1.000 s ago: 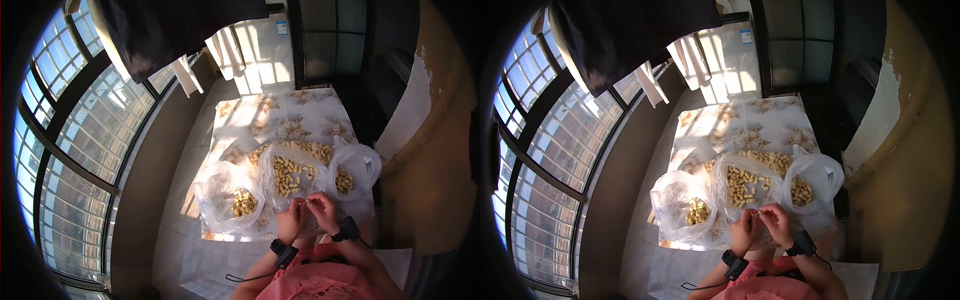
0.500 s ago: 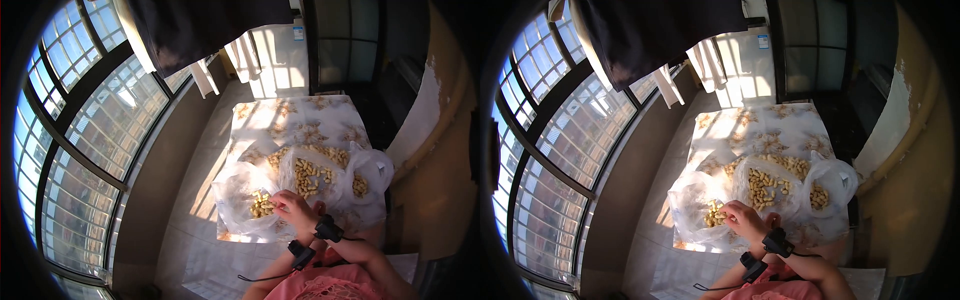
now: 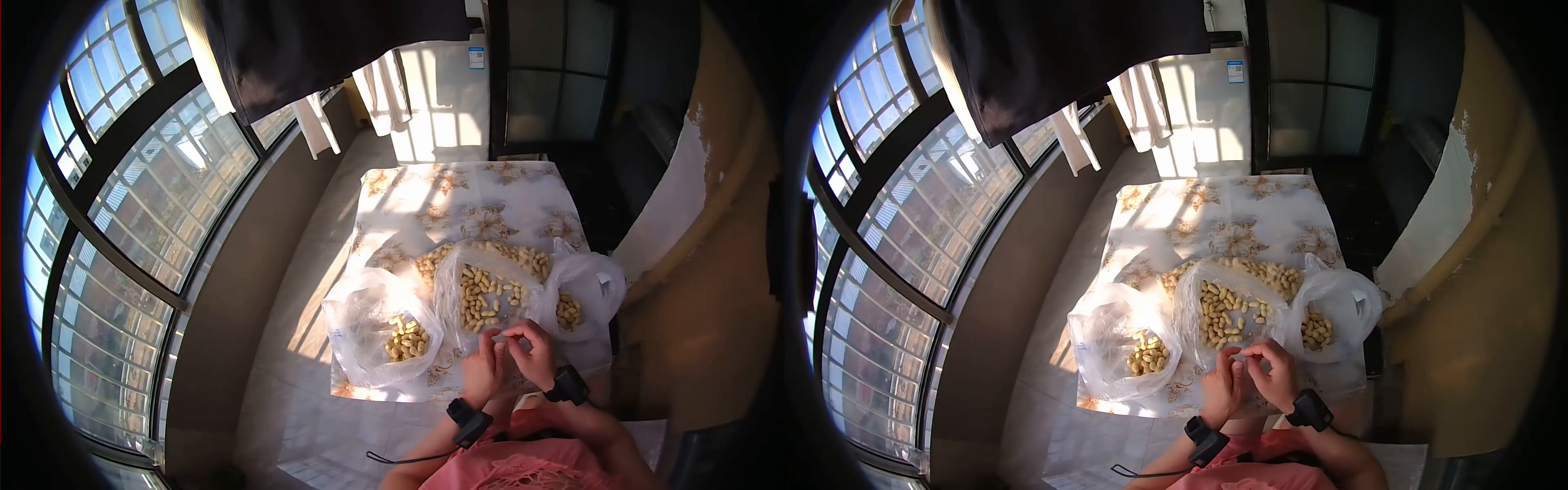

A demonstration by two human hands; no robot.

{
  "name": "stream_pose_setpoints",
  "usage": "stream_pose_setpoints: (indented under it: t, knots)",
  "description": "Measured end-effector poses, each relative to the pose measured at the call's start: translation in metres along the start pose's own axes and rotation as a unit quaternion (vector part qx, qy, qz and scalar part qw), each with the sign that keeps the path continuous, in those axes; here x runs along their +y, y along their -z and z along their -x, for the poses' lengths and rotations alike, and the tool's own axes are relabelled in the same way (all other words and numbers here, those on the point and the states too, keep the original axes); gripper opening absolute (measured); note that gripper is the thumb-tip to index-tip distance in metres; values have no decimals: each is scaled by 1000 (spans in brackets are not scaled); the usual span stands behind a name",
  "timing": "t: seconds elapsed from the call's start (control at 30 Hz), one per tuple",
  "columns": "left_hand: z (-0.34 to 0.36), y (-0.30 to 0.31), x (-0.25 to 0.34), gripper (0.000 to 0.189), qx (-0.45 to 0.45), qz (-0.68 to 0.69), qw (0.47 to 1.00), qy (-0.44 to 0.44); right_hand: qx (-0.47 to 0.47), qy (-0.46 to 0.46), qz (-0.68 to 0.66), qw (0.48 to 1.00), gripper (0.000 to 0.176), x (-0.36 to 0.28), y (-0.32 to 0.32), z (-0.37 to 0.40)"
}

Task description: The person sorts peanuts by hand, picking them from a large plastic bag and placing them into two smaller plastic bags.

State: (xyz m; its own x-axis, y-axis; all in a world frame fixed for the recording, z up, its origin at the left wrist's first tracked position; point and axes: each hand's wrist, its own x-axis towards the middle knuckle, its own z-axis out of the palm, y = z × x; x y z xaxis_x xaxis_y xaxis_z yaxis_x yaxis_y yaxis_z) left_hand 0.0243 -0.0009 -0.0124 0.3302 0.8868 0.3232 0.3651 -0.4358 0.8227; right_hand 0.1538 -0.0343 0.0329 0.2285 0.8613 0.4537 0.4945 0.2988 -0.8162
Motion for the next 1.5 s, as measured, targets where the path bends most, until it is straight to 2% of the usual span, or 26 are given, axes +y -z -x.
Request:
stream_pose_setpoints:
  t: [0.1,0.4,0.5,0.6,0.7,0.83,1.0,1.5]
  knots:
    - [-1,3,6,34,0,24,1000,11,-56,-1,-19,998,19,9,-2,17]
    - [-3,5,6,43,-13,37,999,5,-114,17,-31,993,20,16,4,17]
    - [-2,5,6,43,-16,39,999,-8,-91,-13,-50,994,19,23,1,23]
    - [-1,6,6,40,-14,34,999,-14,-48,-135,-234,962,16,33,0,28]
    - [-1,4,8,31,-13,17,1000,-6,-22,-188,-303,934,18,32,-1,30]
    - [-1,2,6,18,-9,-21,1000,-8,-11,-160,-283,946,20,35,-3,31]
    - [-1,5,10,15,-9,-21,1000,-9,-21,-155,-267,951,27,31,-2,29]
    - [-3,4,11,17,11,-12,999,-32,-22,-188,-290,938,24,30,-2,30]
